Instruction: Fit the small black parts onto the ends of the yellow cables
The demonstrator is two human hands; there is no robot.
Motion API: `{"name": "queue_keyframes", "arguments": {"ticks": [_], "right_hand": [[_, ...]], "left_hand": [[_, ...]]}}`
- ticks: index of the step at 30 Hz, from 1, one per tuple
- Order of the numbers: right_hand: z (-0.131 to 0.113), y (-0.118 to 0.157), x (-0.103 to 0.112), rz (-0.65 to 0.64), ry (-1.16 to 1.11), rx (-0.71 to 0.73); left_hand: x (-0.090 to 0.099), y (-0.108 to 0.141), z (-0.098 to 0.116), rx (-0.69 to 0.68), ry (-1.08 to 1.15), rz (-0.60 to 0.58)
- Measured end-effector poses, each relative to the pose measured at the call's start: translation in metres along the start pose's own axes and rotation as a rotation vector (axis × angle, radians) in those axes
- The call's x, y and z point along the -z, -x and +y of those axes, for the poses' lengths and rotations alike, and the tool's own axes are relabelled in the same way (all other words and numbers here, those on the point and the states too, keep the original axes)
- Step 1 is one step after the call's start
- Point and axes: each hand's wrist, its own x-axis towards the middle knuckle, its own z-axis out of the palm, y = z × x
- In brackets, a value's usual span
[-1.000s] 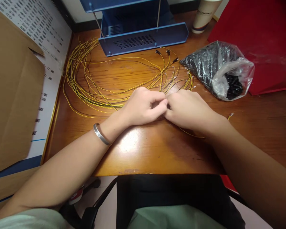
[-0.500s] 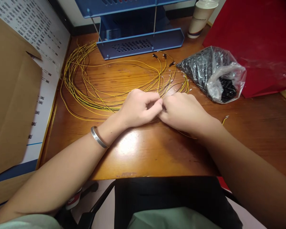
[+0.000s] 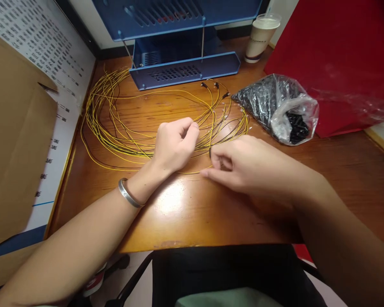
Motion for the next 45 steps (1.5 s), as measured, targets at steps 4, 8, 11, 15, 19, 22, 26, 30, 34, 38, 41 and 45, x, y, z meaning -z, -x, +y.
{"name": "queue_keyframes", "arguments": {"ticks": [4, 8, 11, 15, 19, 22, 26, 30, 34, 38, 41, 45], "right_hand": [[-0.008, 0.015, 0.013, -0.331, -0.189, 0.103], [-0.013, 0.017, 0.013, -0.514, -0.198, 0.14], [-0.016, 0.014, 0.007, -0.614, -0.245, 0.179], [-0.011, 0.006, 0.003, -0.557, -0.22, 0.09], [0.002, -0.003, 0.0, -0.219, -0.084, -0.046], [0.008, -0.009, -0.004, 0.023, 0.024, -0.179], [0.01, -0.014, -0.011, 0.105, 0.087, -0.264], [0.008, -0.017, -0.016, 0.117, 0.075, -0.284], [0.006, -0.02, -0.017, 0.151, 0.005, -0.272], [0.004, -0.021, -0.018, 0.213, -0.064, -0.272], [0.003, -0.021, -0.019, 0.232, -0.094, -0.271], [0.003, -0.021, -0.018, 0.188, -0.073, -0.228]], "left_hand": [[-0.001, 0.0, -0.001, 0.017, 0.015, -0.005], [-0.001, 0.0, 0.001, 0.021, -0.002, -0.049], [-0.001, 0.0, 0.002, -0.004, -0.051, -0.14], [-0.002, 0.002, 0.003, -0.009, -0.098, -0.223], [-0.003, 0.002, 0.003, 0.034, -0.155, -0.256], [-0.002, 0.001, 0.005, 0.061, -0.205, -0.283], [-0.002, 0.001, 0.005, 0.063, -0.239, -0.315], [-0.002, 0.001, 0.004, 0.077, -0.247, -0.327], [-0.001, 0.0, 0.002, 0.064, -0.196, -0.313], [-0.001, 0.001, 0.002, 0.002, -0.085, -0.285], [0.0, 0.002, 0.004, -0.033, -0.034, -0.243], [0.0, 0.002, 0.005, -0.053, -0.013, -0.206]]}}
